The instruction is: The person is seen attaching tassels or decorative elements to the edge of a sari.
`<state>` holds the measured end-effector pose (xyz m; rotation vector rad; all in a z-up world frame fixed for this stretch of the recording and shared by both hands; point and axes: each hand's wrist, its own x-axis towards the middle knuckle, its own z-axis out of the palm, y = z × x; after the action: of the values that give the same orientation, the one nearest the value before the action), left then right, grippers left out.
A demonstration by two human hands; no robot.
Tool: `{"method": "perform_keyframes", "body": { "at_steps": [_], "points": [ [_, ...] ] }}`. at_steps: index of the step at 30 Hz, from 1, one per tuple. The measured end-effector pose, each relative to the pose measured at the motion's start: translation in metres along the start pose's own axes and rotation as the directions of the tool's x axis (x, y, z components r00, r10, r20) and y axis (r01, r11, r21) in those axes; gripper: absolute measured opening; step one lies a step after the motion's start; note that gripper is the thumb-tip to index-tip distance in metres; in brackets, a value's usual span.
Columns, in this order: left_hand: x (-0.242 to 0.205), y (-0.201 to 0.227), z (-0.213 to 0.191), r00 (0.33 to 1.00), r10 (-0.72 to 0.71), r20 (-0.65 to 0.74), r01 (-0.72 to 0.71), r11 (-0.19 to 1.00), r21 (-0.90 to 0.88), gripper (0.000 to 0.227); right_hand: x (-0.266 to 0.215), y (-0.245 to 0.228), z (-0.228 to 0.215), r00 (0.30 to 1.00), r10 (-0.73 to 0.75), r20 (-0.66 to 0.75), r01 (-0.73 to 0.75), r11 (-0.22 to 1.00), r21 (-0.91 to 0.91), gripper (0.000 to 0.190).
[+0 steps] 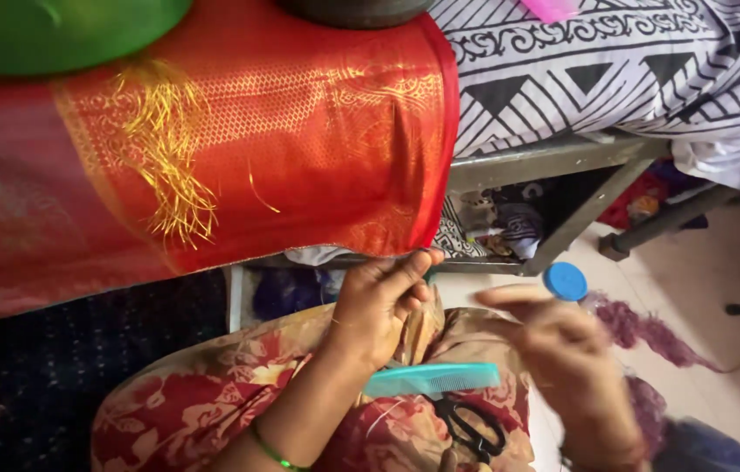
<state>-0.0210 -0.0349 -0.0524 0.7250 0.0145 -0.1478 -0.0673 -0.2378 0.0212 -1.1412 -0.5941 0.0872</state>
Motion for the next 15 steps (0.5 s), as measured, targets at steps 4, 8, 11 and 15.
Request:
{"method": "perform_keyframes", "body": {
  "at_steps": [4, 8, 11, 15],
  "points": [
    [-0.007, 0.017, 0.006, 0.999, 0.0, -0.041, 0.0, 1.0, 0.002, 0.021, -0.022, -0.009, -0.071, 0.994, -0.066, -0.084, 0.096, 0.897, 0.431, 0.013],
    [-0.007, 0.013, 0.004, 1.0, -0.022, -0.016, 0.022, 1.0, -0.008, 0.023, -0.022, -0.007, -0.093, 0.983, -0.16, -0.091, 0.184, 0.812, 0.554, 0.018],
    [-0.013, 0.013, 0.01, 1.0, -0.022, 0.001, 0.022, 0.998, 0.05, 0.022, -0.006, -0.003, -0.065, 0.989, -0.14, -0.046, 0.147, 0.967, 0.206, 0.011],
    [-0.016, 0.013, 0.01, 0.998, -0.048, 0.035, 0.043, 0.989, 0.144, 0.02, 0.034, -0.019, 0.025, 0.987, 0.158, -0.037, -0.154, 0.84, -0.521, 0.024]
  ]
}}
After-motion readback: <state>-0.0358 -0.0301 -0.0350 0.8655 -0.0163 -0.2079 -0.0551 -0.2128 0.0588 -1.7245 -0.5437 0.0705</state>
